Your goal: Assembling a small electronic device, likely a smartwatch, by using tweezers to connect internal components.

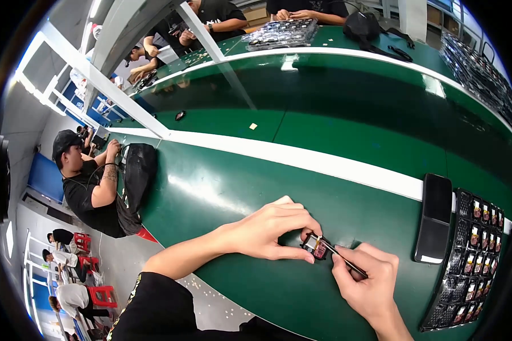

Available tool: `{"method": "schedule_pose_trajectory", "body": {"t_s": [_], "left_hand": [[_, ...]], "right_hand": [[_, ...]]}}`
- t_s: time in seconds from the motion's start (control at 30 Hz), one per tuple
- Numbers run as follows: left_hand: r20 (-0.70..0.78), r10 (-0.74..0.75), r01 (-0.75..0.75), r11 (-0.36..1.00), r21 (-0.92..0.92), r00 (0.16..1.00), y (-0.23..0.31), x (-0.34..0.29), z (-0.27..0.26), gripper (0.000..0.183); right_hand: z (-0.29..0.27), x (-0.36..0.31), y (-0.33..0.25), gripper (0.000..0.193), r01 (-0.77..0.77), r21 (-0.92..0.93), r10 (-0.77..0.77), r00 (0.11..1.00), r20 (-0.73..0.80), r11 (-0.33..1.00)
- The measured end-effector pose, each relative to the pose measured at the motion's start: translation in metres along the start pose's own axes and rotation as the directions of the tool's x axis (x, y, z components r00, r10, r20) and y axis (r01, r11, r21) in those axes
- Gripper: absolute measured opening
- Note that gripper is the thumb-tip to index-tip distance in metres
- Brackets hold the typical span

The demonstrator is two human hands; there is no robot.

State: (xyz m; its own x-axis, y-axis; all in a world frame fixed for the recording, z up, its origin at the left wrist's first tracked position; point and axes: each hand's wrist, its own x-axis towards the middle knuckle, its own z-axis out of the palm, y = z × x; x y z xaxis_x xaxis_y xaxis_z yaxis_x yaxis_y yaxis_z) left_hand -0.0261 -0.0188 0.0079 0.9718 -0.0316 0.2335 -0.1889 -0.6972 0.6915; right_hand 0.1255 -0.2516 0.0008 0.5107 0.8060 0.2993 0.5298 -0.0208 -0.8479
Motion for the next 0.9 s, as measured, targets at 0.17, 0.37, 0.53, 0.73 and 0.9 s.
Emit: {"method": "schedule_pose_trajectory", "body": {"t_s": [0.17, 0.37, 0.53, 0.73, 0.9], "left_hand": [[0.001, 0.017, -0.017, 1.0, 0.0, 1.0, -0.003, 0.004, 0.001, 0.042], [-0.035, -0.015, 0.016, 0.999, 0.031, 0.999, -0.009, 0.0, -0.011, 0.044], [-0.03, -0.028, 0.029, 0.999, 0.03, 0.999, -0.011, 0.004, -0.01, 0.046], [-0.051, -0.021, 0.021, 1.0, 0.014, 0.998, -0.012, 0.002, -0.004, 0.046], [-0.048, -0.023, 0.023, 1.0, 0.01, 0.999, -0.009, 0.003, -0.003, 0.047]], "right_hand": [[-0.001, -0.002, -0.001, 0.02, 0.018, -0.056, -0.019, 1.0, -0.021, 0.998], [0.006, 0.013, 0.004, 0.024, 0.106, -0.051, -0.108, 0.994, -0.029, 0.993], [0.007, 0.013, 0.005, 0.024, 0.144, -0.112, -0.144, 0.99, 0.002, 0.983], [0.005, 0.01, 0.003, 0.024, 0.152, -0.179, -0.147, 0.988, 0.038, 0.972], [0.006, 0.009, 0.005, 0.023, 0.203, -0.233, -0.201, 0.979, 0.031, 0.951]]}}
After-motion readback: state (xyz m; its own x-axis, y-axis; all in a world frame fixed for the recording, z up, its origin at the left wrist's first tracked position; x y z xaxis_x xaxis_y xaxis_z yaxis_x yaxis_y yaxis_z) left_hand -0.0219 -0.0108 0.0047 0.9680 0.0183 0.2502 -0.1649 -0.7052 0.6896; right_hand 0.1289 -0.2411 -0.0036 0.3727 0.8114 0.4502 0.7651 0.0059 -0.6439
